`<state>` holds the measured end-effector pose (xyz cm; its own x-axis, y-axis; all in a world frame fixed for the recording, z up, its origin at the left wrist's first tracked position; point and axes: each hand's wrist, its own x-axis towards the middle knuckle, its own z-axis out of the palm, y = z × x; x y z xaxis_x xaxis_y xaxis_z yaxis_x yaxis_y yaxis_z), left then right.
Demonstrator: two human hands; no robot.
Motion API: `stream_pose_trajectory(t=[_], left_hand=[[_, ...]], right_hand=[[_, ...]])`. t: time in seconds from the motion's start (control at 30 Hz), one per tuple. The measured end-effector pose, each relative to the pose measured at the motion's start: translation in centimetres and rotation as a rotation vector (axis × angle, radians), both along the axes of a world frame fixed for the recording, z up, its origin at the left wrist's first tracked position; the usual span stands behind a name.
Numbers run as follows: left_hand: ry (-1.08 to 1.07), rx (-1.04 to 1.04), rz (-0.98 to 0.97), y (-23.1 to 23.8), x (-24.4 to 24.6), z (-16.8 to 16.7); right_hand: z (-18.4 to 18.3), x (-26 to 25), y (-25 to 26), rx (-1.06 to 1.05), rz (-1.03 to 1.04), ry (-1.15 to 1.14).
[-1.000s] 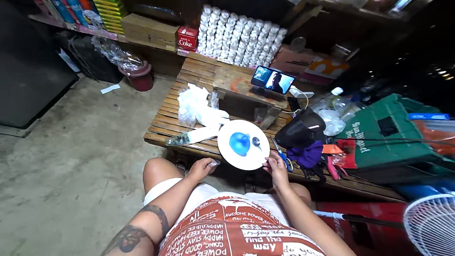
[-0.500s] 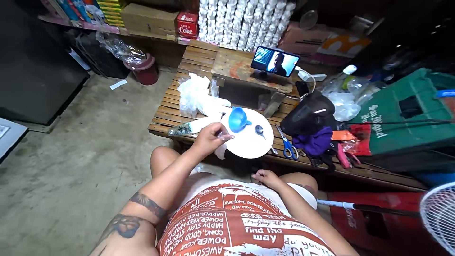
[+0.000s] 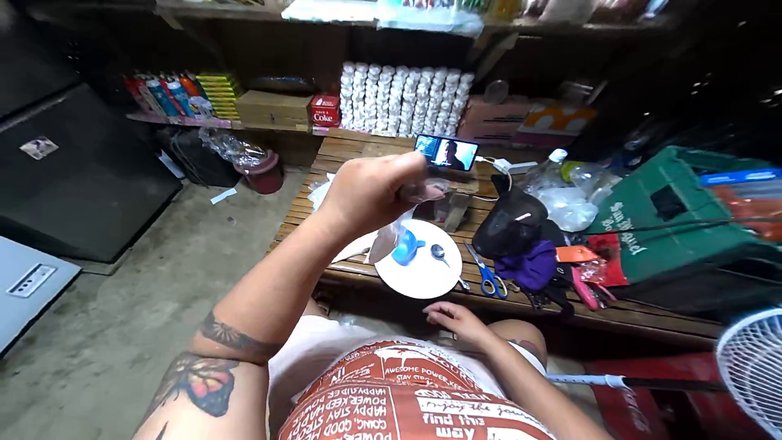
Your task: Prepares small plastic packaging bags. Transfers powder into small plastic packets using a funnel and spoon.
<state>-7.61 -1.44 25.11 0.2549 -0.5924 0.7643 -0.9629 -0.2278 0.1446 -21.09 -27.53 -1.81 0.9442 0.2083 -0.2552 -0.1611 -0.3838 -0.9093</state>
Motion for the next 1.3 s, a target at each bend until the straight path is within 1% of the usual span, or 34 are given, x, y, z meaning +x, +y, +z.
stream_pose_trajectory(t=[0.07, 0.17, 0.27, 0.33, 0.43, 0.53, 0.6, 0.67, 0.73, 0.8, 0.9, 1.0, 1.13, 1.23, 1.3], left_hand=[[0.041, 0.065, 0.025, -0.5, -0.5, 1.5], [0.065, 0.121, 0.017, -1.6, -1.5, 2.2], [0.090, 0.144, -0.003, -2.4, -2.3, 1.6], [0.112, 0.152, -0.008, -2.6, -2.3, 0.7], [0.145, 0.149, -0.029, -2.7, -1.9, -1.1], [0.231, 0.167, -0.089, -2.3, -1.5, -2.6], [0.256, 0.186, -0.139, -2.1, -1.6, -3.5], [0.268, 0.187, -0.192, -1.9, -1.6, -4.2], [0.279, 0.174, -0.245, -1.7, -1.3, -4.7], [0.301, 0.145, -0.280, -1.3, -0.9, -4.9], [0.367, 0.111, -0.302, -0.4, -0.4, -5.0], [0.450, 0.075, -0.303, 0.5, -0.2, -4.8], [0.534, 0.016, -0.329, 1.5, 0.1, -4.6], [0.548, 0.051, -0.365, 1.5, 0.2, -4.5], [0.525, 0.081, -0.344, 1.4, 0.2, -4.5]], right_hand=[[4.7, 0.5, 1.5, 0.053, -0.013, -0.167], [11.0, 2.1, 3.5, 0.143, -0.045, -0.351], [15.4, 2.8, 5.3, 0.264, 0.014, -0.410], [16.9, 2.5, 6.8, 0.334, 0.066, -0.403], [16.4, 2.4, 7.7, 0.370, 0.134, -0.405], [15.1, 2.8, 8.1, 0.395, 0.030, -0.357], [14.5, 3.1, 8.3, 0.458, -0.003, -0.303], [13.8, 3.7, 8.3, 0.500, 0.050, -0.320], [13.3, 4.4, 8.3, 0.491, 0.141, -0.408], [13.1, 5.0, 8.5, 0.487, 0.196, -0.441], [12.1, 5.8, 9.3, 0.505, 0.256, -0.418], [11.3, 5.8, 10.0, 0.468, 0.268, -0.357], [11.5, 5.9, 10.6, 0.444, 0.270, -0.285], [12.2, 6.1, 10.9, 0.461, 0.291, -0.272], [12.4, 6.3, 11.0, 0.426, 0.293, -0.264]])
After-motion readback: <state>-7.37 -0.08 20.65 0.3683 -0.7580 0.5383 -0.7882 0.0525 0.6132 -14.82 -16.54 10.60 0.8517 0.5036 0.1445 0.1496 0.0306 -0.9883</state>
